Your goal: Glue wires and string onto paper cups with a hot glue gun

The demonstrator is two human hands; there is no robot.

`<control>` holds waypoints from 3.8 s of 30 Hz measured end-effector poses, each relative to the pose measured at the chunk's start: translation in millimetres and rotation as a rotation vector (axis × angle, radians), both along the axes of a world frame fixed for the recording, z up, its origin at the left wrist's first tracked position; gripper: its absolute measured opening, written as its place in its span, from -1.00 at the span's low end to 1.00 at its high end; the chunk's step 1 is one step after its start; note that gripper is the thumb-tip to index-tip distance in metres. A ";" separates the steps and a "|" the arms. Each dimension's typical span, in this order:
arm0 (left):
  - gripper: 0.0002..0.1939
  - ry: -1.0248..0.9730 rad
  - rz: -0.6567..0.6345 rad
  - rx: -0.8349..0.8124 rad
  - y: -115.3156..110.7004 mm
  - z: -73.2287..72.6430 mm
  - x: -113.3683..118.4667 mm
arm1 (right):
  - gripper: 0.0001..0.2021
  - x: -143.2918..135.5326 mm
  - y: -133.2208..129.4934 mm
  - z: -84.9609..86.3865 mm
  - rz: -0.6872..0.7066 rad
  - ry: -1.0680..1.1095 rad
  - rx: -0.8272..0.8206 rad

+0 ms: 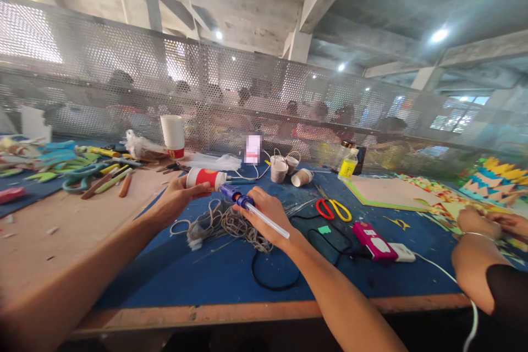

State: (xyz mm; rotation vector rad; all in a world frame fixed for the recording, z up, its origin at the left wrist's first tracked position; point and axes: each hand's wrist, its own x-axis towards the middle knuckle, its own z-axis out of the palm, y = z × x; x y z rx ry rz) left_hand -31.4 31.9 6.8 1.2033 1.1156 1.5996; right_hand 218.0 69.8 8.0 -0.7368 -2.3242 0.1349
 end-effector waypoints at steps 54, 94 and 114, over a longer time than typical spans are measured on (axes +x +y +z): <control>-0.62 -0.155 -0.303 -0.146 -13.4 -9.7 36.6 | -0.85 -17.1 -5.6 -3.0 -0.039 0.497 -0.360; -0.69 -0.012 -0.250 -0.184 -14.6 -10.2 39.3 | -0.80 -9.5 -4.4 -5.4 0.061 0.438 -0.250; -0.71 -0.080 -0.309 -0.188 -13.8 -12.3 34.9 | -0.76 -13.0 3.2 -9.0 -0.051 0.571 -0.212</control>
